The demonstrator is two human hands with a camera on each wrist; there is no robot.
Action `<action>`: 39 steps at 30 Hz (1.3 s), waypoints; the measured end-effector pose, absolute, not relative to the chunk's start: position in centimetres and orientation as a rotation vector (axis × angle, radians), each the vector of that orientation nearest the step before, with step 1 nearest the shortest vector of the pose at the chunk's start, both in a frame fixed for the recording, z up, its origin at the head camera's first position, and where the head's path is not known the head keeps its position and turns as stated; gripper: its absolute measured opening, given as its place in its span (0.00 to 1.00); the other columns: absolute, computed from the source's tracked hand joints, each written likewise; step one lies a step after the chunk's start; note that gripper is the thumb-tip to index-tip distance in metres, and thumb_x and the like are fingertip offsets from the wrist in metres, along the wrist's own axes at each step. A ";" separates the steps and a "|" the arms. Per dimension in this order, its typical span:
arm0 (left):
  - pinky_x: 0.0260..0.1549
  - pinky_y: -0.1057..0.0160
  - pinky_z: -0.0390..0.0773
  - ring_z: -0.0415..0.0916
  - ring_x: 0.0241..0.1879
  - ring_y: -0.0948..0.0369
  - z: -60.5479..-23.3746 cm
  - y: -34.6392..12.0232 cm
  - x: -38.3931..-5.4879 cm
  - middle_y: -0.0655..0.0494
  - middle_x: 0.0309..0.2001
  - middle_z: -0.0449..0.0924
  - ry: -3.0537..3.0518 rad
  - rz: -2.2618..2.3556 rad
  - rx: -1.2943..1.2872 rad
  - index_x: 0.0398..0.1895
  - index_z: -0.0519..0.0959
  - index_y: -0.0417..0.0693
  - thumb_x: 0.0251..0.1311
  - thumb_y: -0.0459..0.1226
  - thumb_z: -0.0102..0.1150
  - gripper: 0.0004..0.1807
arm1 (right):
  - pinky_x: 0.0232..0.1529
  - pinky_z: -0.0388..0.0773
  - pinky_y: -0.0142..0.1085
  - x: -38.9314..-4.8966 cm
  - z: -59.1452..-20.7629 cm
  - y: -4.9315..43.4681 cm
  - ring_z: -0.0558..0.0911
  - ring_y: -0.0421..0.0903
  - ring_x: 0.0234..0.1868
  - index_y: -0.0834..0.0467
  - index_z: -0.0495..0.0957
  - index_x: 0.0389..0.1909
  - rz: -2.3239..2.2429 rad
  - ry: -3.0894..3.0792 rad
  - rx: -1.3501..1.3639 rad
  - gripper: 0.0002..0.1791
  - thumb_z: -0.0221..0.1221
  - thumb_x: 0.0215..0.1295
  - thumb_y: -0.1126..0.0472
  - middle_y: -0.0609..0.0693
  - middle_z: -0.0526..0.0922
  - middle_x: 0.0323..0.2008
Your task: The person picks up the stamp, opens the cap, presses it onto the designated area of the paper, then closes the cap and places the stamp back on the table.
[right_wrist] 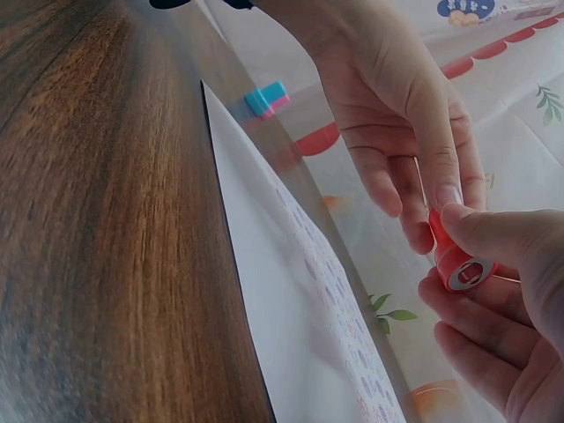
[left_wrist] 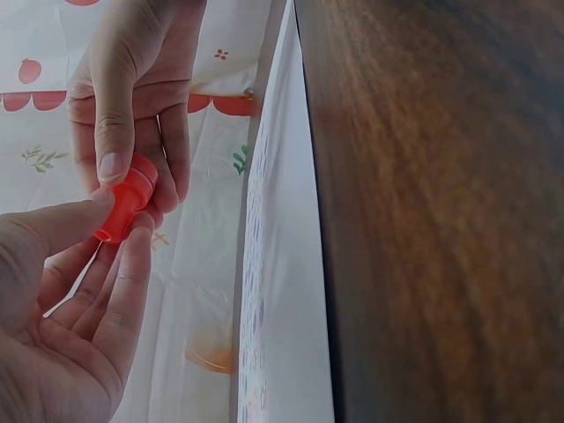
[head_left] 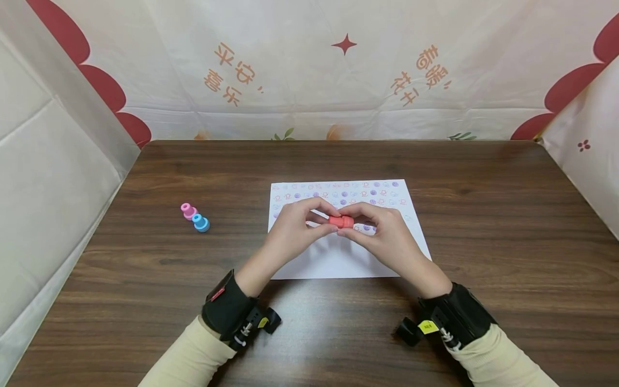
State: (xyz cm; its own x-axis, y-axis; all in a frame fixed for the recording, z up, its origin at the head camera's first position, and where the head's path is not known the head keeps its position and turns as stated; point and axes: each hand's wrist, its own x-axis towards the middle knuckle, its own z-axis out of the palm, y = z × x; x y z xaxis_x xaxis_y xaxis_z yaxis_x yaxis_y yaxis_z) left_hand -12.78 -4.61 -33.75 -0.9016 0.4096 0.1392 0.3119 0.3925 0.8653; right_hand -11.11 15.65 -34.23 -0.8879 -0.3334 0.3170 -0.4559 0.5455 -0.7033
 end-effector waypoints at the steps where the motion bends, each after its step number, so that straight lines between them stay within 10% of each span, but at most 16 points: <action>1: 0.33 0.69 0.79 0.87 0.42 0.58 -33.7 -4.6 -12.8 0.54 0.47 0.86 2.540 1.546 0.657 0.43 0.83 0.48 0.58 0.34 0.70 0.10 | 0.50 0.85 0.41 -11.1 -34.2 15.7 0.88 0.46 0.47 0.57 0.84 0.47 1.267 -2.628 0.675 0.17 0.72 0.55 0.63 0.50 0.89 0.43; 39: 0.36 0.63 0.82 0.87 0.44 0.57 -32.0 -8.2 -13.5 0.54 0.47 0.86 2.679 1.501 0.470 0.44 0.83 0.48 0.58 0.35 0.70 0.11 | 0.51 0.83 0.47 -11.4 -33.3 18.0 0.87 0.51 0.48 0.58 0.85 0.49 1.112 -2.687 0.536 0.18 0.72 0.56 0.63 0.54 0.89 0.46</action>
